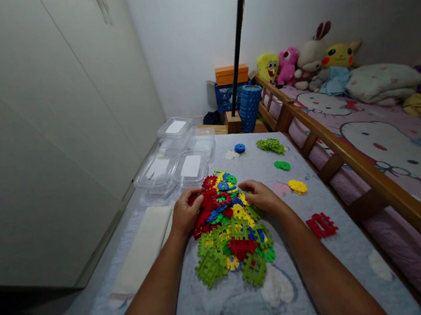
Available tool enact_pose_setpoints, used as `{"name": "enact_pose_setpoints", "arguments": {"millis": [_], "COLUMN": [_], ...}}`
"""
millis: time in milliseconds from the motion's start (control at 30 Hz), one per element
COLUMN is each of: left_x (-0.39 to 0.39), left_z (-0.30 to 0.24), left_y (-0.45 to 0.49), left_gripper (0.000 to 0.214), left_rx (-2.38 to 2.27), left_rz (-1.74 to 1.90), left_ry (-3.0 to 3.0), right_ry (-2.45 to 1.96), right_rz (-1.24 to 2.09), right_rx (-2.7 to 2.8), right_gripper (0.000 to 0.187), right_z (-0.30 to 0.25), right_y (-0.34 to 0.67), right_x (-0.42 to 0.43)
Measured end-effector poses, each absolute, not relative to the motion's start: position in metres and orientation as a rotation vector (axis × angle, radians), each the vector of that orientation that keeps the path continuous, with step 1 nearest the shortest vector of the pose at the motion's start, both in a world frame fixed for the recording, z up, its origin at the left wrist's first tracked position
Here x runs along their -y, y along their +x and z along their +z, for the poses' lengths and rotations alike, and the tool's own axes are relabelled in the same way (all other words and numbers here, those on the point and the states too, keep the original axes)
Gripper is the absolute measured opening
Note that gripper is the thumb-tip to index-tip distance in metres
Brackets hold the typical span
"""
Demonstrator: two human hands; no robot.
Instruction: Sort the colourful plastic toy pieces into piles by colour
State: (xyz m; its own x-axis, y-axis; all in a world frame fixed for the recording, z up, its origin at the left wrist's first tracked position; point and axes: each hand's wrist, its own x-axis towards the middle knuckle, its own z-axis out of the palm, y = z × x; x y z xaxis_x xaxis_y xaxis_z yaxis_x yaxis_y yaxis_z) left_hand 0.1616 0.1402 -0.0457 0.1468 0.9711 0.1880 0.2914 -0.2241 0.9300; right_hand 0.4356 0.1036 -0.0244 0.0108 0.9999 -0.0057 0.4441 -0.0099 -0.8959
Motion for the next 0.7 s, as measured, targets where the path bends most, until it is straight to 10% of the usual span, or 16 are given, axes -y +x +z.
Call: {"name": "enact_pose_setpoints", "arguments": {"millis": [267, 700], "left_x": [-0.141, -0.139], "left_z": [-0.043, -0.041], "left_y": [0.161, 0.162], "left_gripper": [0.037, 0.039], "left_rx": [-1.263, -1.268], "left_rz": [1.096, 1.087], "left_ry": [1.671, 1.647], "right_ry": [-1.684, -1.777], "right_rz": [0.781, 0.588], "right_rx": [1.718, 1.669], "right_gripper": [0.055, 0.006], "right_z": [-0.023, -0.021], "right_y": [0.457, 0.475], "right_x": [-0.086, -0.066]}}
